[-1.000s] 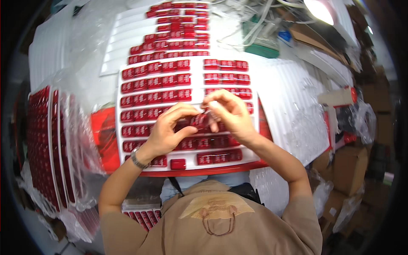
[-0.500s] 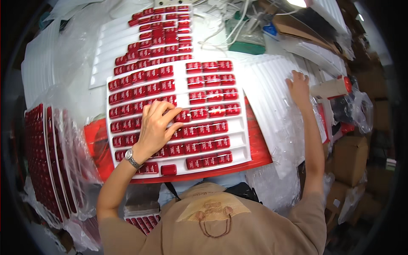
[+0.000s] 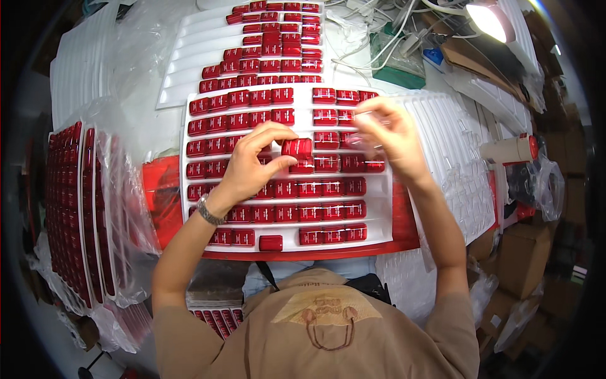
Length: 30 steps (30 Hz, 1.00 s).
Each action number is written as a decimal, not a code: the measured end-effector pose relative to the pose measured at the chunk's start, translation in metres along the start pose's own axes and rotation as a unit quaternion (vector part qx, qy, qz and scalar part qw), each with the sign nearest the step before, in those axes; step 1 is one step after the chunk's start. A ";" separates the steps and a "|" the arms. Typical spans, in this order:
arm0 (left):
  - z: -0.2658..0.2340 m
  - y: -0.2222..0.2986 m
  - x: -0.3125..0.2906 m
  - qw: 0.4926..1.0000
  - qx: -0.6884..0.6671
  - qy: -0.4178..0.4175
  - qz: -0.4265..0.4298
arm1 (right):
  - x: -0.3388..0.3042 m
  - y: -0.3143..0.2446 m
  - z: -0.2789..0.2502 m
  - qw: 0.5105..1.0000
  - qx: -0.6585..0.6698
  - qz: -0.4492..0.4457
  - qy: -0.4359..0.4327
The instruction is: Packaging red plastic items into a white partitioned tray.
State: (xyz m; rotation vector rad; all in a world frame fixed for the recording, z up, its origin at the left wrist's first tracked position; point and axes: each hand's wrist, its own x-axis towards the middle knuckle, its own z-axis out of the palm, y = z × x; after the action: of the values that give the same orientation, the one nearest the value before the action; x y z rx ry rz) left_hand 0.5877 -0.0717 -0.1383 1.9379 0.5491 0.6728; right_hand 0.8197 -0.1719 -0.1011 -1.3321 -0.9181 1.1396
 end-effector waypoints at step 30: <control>0.026 0.006 0.026 0.976 -0.204 -0.076 -0.025 | -0.002 0.006 0.014 0.982 -0.167 0.019 -0.083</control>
State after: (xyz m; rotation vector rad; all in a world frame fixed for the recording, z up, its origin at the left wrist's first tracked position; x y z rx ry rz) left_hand 0.6246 -0.0752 -0.1372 1.5677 0.3313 0.5500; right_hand 0.8054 -0.1711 -0.1063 -1.5442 -1.2526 1.1734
